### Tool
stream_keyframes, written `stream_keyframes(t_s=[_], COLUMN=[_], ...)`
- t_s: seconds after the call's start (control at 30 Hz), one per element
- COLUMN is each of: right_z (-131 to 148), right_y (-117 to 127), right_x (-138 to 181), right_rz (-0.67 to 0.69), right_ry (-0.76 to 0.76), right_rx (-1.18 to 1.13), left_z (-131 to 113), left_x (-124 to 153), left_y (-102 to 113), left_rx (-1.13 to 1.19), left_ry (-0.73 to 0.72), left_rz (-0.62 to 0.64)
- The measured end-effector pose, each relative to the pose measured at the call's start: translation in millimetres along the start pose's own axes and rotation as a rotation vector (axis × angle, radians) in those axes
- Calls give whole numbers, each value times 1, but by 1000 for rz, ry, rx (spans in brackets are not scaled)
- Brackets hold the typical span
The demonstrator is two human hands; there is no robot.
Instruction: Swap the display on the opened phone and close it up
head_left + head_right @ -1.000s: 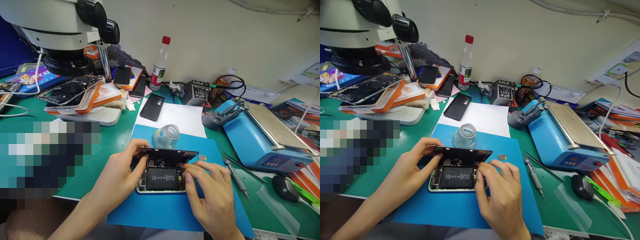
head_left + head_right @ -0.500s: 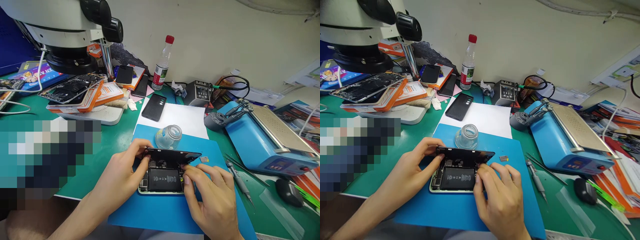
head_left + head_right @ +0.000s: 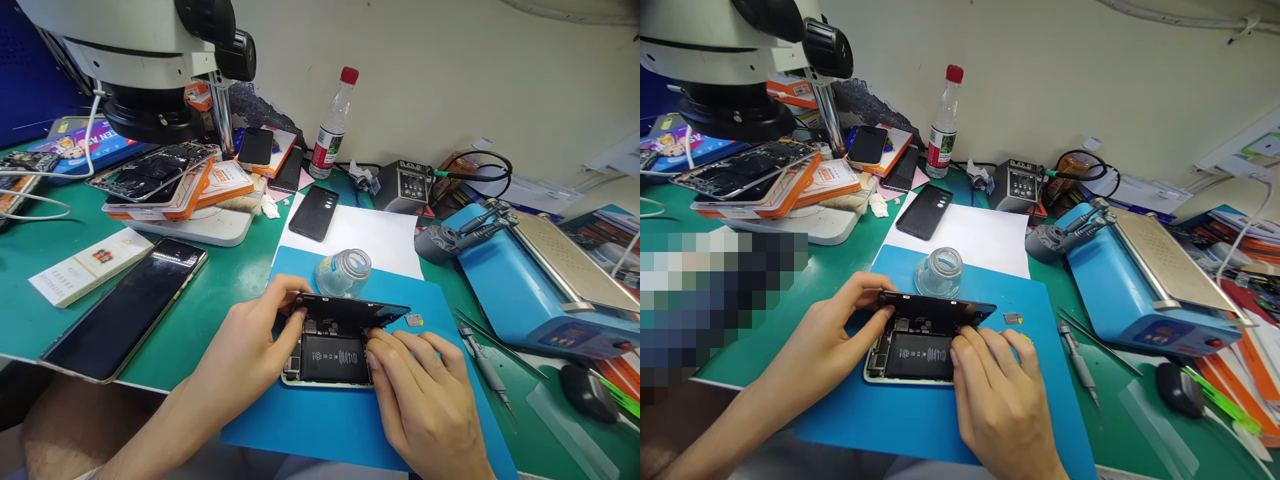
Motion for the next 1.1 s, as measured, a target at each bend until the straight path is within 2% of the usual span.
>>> stream_keyframes(t_s=[0.23,0.57,0.7,0.77,0.93,1.1], right_z=[1,1,-2,-7,-26,-38], right_y=[5,2,6,12,31,29], right_x=[8,4,8,13,38,62], right_rz=[-111,-69,-115,-207,-462,-486], right_ry=[-84,-96,-138,-215,-557,-687], right_rx=[-21,-146,-209,-255,-454,-373], left_z=[1,2,3,4,6,-4], left_x=[-1,3,1,0,1,6], left_y=[-1,-1,-2,-3,-2,-2], left_rx=[11,-11,-60,-78,-103,-118], left_ry=[7,62,43,43,111,171], left_rz=[2,11,-14,-20,-10,-82])
Point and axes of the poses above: each hand's wrist, its own x-axis away from the middle knuckle, its own y-axis out of the back of the hand, z = x × y, the point moved 2 cm from there along -x, towards the middle knuckle, and after that the axes turned 8 degrees about y, right-handed, at the moved point
